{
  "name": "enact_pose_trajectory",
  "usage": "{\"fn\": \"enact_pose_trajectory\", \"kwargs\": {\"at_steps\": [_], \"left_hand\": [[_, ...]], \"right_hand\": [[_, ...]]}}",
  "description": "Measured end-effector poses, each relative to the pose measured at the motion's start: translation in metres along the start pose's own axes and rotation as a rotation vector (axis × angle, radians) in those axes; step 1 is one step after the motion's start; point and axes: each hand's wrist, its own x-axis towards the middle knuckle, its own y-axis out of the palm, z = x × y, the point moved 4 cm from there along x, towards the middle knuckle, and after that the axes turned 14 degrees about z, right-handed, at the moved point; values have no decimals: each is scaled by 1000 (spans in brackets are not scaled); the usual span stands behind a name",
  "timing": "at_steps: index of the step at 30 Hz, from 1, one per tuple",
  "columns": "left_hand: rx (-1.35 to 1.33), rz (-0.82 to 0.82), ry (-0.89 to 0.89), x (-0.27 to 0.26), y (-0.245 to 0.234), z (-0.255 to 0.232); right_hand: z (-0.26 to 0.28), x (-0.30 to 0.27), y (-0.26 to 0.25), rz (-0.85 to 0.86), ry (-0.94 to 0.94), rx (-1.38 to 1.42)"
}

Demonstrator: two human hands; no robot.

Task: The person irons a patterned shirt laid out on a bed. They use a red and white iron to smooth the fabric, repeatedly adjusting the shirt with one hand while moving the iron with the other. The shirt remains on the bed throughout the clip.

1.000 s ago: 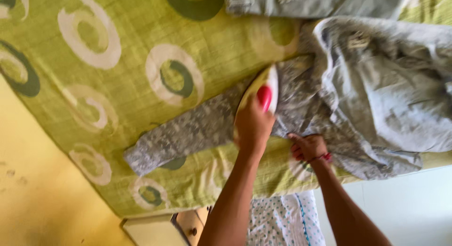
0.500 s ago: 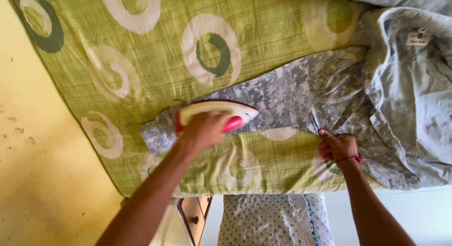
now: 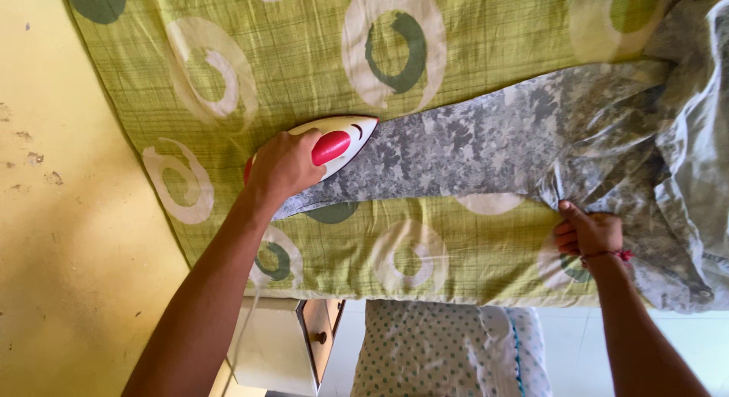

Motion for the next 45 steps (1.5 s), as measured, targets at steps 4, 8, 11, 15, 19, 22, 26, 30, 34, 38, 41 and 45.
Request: {"fn": "enact_pose_trajectory", "kwargs": {"at_steps": [4,8,11,15,19,22,26,30,34,38,41,45], "left_hand": [[-64,99,67,-1,17,2],[9,135,132,-26,53,-7],[20,291,83,-42,87,-12],[-61,369,-2,-67,110,-24],[-132,317,-8,-80,117,-32],[-223,236,-40,-90,126,-32],[-620,-79,-139,-106,128,-23],[-930,-359,-581,-116,131,15],[-770,-611,-662,-109,111,88],[-1031,-558,-715,-126,124,123],[-1110,-483,-676,-137,132,123],[-707,-369,-516,-138,125,99]], "right_hand": [[-20,8,-12,-37,-36,-53],[-17,15,-11,18,-40,-6],[-19,7,-13,-75,-48,-122],[-19,8,-14,-20,-50,-34],[-14,11,-17,-77,-44,-118],[-20,13,-22,-54,-47,-103],[-26,22,-28,-35,-45,-60],[-25,17,-31,-52,-59,-127],[-10,15,-29,-25,14,-469],[51,17,-23,-370,-450,-1072],[102,42,15,-386,-775,-1121],[176,97,49,-323,-672,-1084]]}}
